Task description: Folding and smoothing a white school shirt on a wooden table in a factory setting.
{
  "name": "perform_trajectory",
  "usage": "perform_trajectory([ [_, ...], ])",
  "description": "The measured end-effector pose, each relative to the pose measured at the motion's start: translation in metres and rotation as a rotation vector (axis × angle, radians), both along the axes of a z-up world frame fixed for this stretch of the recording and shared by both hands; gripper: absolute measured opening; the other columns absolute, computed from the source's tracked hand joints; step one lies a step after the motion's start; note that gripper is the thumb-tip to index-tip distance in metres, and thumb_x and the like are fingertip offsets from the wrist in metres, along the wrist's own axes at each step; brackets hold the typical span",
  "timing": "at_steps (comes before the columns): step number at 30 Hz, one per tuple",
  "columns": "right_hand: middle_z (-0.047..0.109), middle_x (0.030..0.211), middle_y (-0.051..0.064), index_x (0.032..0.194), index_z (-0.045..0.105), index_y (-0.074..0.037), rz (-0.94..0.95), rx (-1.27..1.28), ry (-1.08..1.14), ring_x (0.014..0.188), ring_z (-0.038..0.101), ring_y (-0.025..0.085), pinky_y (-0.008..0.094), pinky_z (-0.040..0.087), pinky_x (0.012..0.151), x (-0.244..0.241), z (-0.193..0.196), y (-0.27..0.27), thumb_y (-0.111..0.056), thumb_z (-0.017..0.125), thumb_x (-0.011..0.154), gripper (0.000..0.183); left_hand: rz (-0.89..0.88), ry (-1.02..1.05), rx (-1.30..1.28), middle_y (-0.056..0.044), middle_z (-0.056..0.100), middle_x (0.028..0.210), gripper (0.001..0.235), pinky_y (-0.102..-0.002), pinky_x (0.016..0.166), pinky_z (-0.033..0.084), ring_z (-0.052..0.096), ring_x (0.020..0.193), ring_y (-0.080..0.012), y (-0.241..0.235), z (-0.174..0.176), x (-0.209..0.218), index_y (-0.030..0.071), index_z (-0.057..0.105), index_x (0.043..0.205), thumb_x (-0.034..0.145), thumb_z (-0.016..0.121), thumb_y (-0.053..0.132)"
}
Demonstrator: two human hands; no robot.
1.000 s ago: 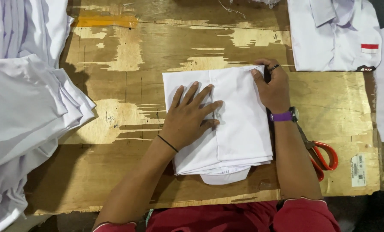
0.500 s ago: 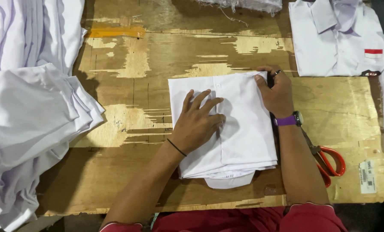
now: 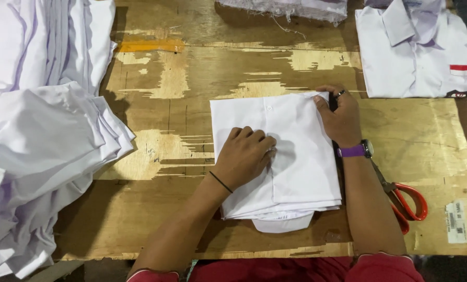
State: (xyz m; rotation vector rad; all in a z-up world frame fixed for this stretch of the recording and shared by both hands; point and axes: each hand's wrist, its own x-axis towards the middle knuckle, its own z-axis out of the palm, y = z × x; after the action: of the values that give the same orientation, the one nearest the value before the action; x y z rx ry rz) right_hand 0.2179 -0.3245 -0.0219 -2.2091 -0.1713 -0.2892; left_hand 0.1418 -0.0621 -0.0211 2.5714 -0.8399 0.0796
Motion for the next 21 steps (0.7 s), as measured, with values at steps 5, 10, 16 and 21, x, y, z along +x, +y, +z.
perform_trajectory([
  [5,0.066,0.105,0.019,0.118,0.07,-0.003,0.002,0.016,0.013,0.107,0.065,0.036,0.046,0.05,0.096,-0.001,-0.002,-0.002,-0.013,0.07,0.102,0.019,0.154,-0.074,-0.033,-0.006,0.067,0.101,0.032,-0.049,0.086,0.052,0.065,0.098,-0.0312,0.031,0.013,0.02,0.019,0.068,0.116,0.087,0.075,0.032],
  [10,0.067,0.106,0.019,0.118,0.071,-0.004,0.0,0.045,-0.005,0.11,0.065,0.036,0.045,0.049,0.098,0.0,-0.008,-0.005,-0.017,0.072,0.101,0.022,0.497,-0.22,0.005,-0.011,0.062,0.118,0.041,-0.048,0.086,0.05,0.059,0.109,-0.0356,0.074,0.011,0.039,0.018,0.067,0.129,0.093,0.074,0.037],
  [16,0.068,0.106,0.017,0.117,0.072,-0.004,0.013,0.054,-0.02,0.109,0.066,0.034,0.046,0.049,0.098,0.001,-0.008,-0.005,-0.018,0.072,0.101,0.021,0.651,-0.014,-0.006,-0.008,0.054,0.124,0.037,-0.051,0.091,0.045,0.052,0.114,-0.0378,0.084,0.008,0.047,0.018,0.066,0.127,0.098,0.07,0.04],
  [21,0.068,0.104,0.015,0.117,0.072,-0.006,0.017,0.051,-0.008,0.107,0.067,0.034,0.044,0.05,0.098,0.001,-0.006,-0.005,-0.019,0.071,0.102,0.02,0.614,0.047,-0.014,-0.003,0.053,0.12,0.025,-0.049,0.095,0.041,0.052,0.115,-0.0332,0.084,0.008,0.048,0.025,0.067,0.119,0.098,0.069,0.038],
])
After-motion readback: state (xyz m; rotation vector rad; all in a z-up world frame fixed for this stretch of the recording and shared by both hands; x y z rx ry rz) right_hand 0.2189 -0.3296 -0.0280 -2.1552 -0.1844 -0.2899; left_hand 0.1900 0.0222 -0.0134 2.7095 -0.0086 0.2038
